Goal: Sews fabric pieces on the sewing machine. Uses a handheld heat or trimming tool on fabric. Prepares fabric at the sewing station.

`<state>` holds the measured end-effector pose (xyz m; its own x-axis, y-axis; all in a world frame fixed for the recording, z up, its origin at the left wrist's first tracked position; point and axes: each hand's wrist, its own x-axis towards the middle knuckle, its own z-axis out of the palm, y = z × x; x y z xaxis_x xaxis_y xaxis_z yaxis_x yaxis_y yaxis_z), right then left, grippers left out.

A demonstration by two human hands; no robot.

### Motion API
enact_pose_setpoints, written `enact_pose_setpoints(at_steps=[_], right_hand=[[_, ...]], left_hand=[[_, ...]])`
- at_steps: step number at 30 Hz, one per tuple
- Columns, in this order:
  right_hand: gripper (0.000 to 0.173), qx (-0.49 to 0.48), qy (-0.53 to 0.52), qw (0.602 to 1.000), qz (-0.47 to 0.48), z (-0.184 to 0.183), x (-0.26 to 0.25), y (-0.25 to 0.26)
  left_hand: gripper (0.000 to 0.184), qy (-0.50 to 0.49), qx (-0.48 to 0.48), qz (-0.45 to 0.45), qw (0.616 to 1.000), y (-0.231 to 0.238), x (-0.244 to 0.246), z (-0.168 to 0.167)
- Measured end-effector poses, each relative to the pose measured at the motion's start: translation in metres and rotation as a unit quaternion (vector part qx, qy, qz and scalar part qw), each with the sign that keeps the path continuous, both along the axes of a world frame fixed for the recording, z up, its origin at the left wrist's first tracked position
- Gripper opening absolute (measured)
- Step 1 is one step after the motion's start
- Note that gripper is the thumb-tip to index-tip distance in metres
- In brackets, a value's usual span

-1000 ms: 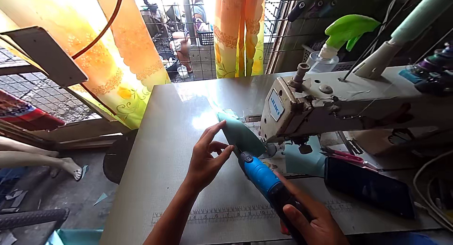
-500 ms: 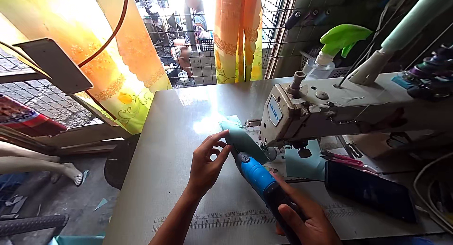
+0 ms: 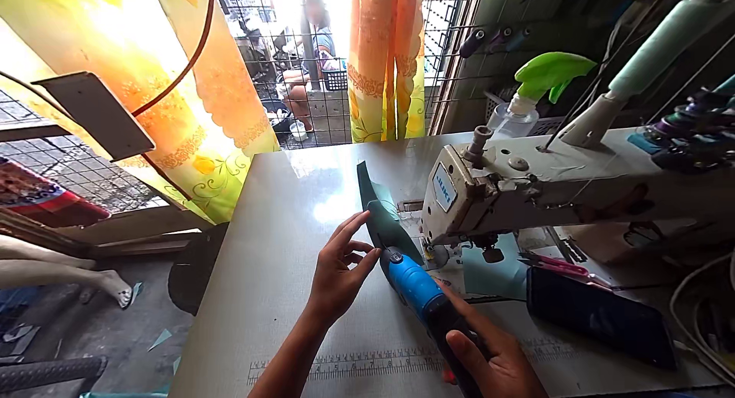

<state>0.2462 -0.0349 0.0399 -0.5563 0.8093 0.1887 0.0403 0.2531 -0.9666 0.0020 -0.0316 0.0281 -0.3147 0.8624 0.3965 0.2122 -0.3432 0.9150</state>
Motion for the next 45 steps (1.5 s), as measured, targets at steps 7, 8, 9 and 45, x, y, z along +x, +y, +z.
enact_pose_setpoints(at_steps=[7, 8, 9, 45], right_hand=[[0.063, -0.017, 0.014, 1.000, 0.007, -0.001, -0.004, 0.000], [0.063, -0.018, 0.012, 1.000, 0.012, -0.001, -0.004, 0.000], [0.063, -0.018, 0.009, 1.000, 0.016, -0.002, -0.004, -0.001], [0.067, 0.048, 0.002, 0.999, 0.009, -0.008, -0.009, 0.001]], left_hand=[[0.030, -0.008, 0.042, 0.074, 0.996, 0.002, 0.000, -0.001], [0.026, -0.019, 0.046, 0.088, 0.995, 0.003, -0.001, -0.001], [0.022, -0.033, 0.049, 0.098, 0.993, 0.003, -0.001, 0.000], [0.010, -0.220, -0.097, 0.084, 0.967, 0.001, -0.008, 0.013]])
